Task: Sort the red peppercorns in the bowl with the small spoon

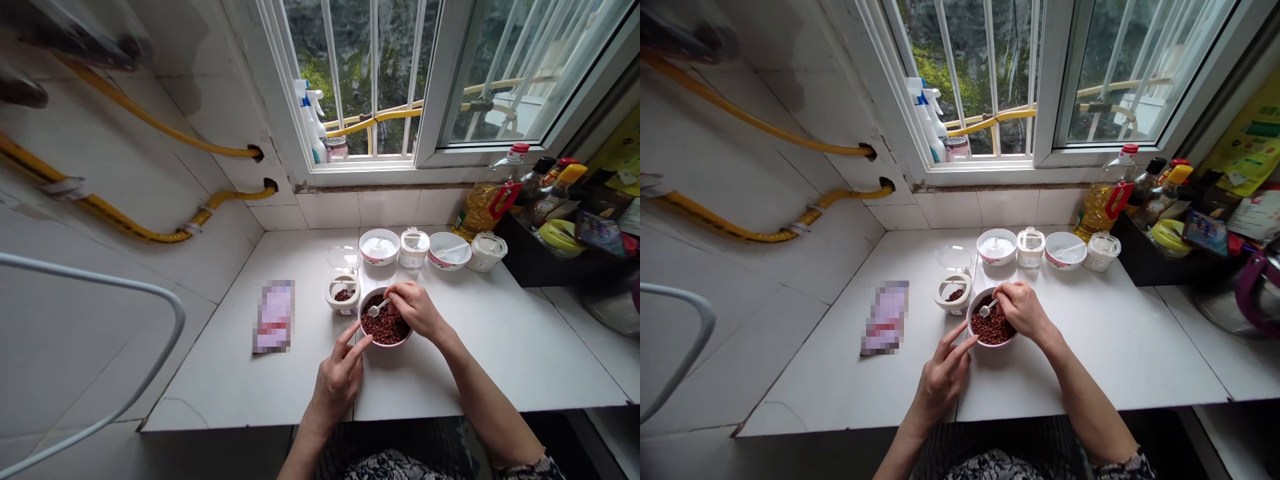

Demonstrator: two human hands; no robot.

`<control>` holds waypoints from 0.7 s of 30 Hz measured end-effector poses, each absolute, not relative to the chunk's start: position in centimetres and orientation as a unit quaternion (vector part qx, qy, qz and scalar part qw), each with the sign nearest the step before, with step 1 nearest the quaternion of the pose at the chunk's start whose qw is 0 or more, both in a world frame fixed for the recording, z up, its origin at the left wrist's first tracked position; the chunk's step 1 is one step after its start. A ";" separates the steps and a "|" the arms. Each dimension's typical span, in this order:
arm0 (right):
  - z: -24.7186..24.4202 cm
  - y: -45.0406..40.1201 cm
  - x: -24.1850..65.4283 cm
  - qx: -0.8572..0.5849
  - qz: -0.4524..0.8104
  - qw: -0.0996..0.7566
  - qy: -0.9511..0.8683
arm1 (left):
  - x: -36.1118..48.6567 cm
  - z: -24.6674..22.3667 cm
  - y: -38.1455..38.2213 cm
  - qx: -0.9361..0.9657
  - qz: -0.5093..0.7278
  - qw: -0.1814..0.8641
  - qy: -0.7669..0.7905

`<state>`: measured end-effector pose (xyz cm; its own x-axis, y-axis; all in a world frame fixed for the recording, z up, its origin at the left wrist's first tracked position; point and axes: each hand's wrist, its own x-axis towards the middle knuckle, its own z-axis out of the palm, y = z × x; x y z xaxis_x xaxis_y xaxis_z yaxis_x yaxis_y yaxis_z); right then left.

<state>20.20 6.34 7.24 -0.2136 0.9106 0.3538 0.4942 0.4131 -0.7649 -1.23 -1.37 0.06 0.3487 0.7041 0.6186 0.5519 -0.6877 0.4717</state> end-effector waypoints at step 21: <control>7.6 6.5 20.6 -0.496 0.454 0.465 -0.576 | -1.2 0.1 -1.4 0.815 0.427 0.088 0.383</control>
<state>20.65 6.45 7.61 -0.0766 0.9934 0.0853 0.1493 0.0960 -0.9841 -1.16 -1.37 0.08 0.3422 0.6987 0.6283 0.5490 -0.6913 0.4697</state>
